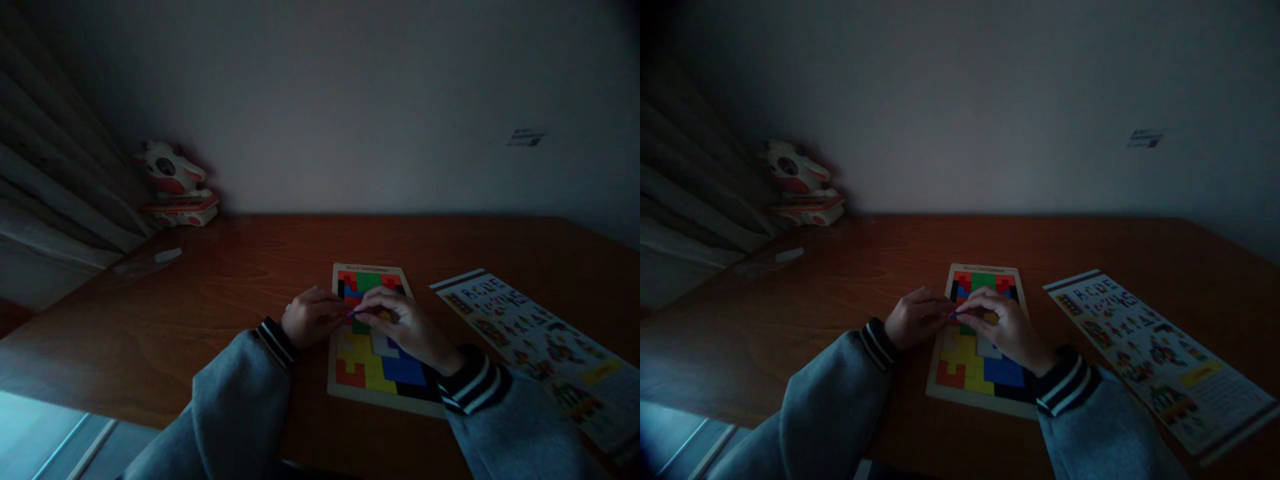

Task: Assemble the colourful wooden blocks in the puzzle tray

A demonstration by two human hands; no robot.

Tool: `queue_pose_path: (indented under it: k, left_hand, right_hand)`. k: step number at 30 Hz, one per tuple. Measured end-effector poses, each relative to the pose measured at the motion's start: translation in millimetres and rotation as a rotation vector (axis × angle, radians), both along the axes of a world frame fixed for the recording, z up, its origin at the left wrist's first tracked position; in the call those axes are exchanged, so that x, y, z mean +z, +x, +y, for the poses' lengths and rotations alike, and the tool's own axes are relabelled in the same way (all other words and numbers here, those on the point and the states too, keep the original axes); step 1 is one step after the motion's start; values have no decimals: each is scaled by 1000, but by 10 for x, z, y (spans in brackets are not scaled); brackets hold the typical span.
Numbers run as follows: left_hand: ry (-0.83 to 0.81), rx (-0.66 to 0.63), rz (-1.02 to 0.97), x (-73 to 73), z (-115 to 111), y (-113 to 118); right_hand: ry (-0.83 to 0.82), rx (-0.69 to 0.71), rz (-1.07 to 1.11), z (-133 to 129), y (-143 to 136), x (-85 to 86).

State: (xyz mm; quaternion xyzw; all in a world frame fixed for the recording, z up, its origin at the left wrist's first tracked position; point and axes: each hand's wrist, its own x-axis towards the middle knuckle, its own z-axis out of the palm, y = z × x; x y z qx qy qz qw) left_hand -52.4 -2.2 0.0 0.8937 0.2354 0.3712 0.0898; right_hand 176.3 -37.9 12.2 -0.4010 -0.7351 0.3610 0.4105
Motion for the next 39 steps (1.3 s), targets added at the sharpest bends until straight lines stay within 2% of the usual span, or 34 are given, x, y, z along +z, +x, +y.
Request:
queue_pose_path:
  k: [2,5,10,13,15,19,28,39]
  left_hand:
    - [-9,46,9,-29,29,-13]
    - [-61,169,-20,-62,84,-52]
    - [-131,282,-75,-58,130,-92]
    - [-140,286,-86,-56,128,-86]
    - [-152,280,-93,-63,124,-78]
    - [-187,268,-80,-83,123,-71]
    - [-152,249,-68,-109,140,-75]
    - [-168,242,-78,-94,124,-85]
  right_hand:
    - [14,-26,3,16,21,8]
    - [-46,-46,-23,45,28,78]
    - [-144,75,-147,151,-92,173]
    - [-251,64,-138,208,-192,102]
    - [-261,88,-177,216,-238,38]
    - [-181,149,-290,185,-274,-17]
    - [-12,76,-364,154,-235,-81]
    - [-40,-7,-366,205,-184,-181]
